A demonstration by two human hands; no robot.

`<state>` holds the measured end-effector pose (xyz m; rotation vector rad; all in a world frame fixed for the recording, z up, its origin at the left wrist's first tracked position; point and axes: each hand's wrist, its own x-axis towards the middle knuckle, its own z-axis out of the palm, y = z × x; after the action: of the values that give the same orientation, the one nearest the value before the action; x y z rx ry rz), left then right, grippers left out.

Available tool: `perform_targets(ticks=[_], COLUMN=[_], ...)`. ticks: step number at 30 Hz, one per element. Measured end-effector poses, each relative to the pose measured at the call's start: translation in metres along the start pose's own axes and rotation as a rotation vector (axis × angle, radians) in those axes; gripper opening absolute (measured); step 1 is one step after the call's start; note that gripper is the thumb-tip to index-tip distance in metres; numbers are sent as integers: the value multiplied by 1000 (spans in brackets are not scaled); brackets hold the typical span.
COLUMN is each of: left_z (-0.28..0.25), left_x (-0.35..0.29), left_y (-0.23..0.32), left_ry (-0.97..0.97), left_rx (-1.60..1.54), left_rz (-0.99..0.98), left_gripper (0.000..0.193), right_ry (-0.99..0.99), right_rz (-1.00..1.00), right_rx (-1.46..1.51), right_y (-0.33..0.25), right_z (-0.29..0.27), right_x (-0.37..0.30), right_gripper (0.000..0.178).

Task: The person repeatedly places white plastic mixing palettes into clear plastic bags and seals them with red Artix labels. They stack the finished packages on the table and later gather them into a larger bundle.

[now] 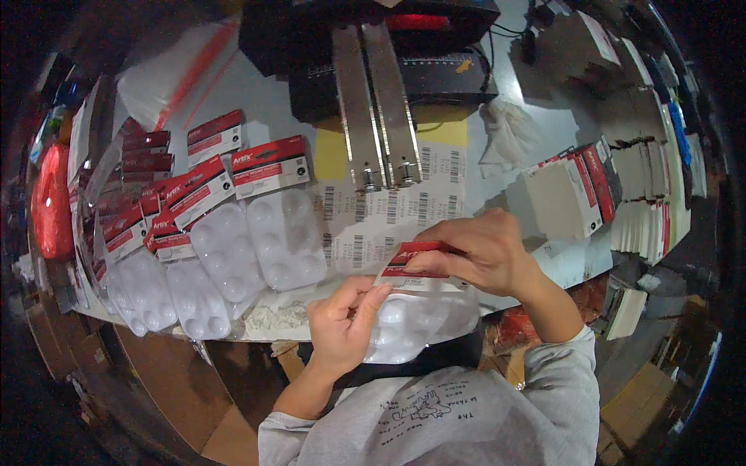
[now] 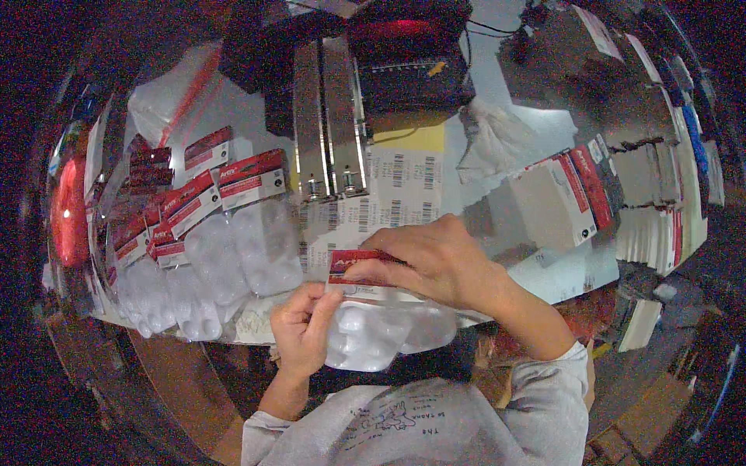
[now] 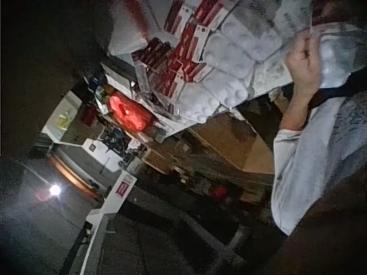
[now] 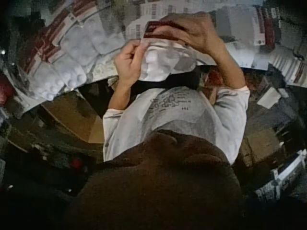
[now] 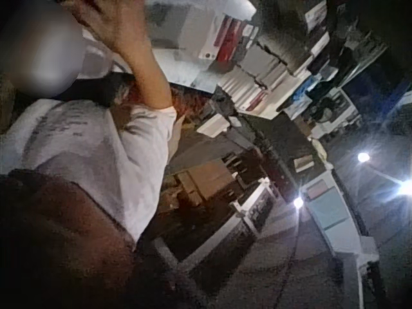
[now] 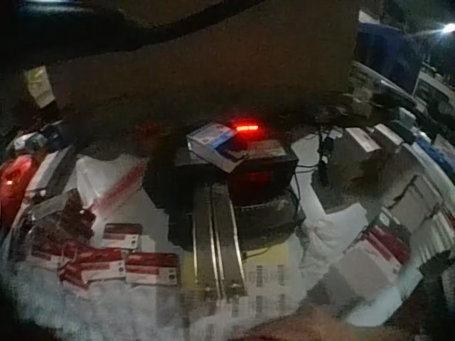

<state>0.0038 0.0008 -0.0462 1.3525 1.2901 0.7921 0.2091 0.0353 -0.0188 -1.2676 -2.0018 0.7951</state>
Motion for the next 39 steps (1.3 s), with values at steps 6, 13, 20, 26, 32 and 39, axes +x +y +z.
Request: perform_targets(ticks=[6,13,20,26,32,39], left_z=[4,7,3,2,9,10], left_x=[2,2,2,-3,25,72], left_y=[-8,-12,-9,-7,-11,-11], left_ry=[268,346,399,352,308,311], left_rx=[-41,-114,-81,-51,4,-74], left_rz=[26,-13,52,55,-7,43], left_gripper=[13,17,16,18,27,26], right_ry=[80,-6,59,109,371,538], right_rz=[599,756,720,734,804,781], right_rx=[233,730,727,928,1003,975], right_y=[10,5,-2,-9,3,21], right_z=[-15,4,14,20,36,45], right_x=[-20,-48,-48,-55,-30,2], right_gripper=[20,18,14,8,9,11])
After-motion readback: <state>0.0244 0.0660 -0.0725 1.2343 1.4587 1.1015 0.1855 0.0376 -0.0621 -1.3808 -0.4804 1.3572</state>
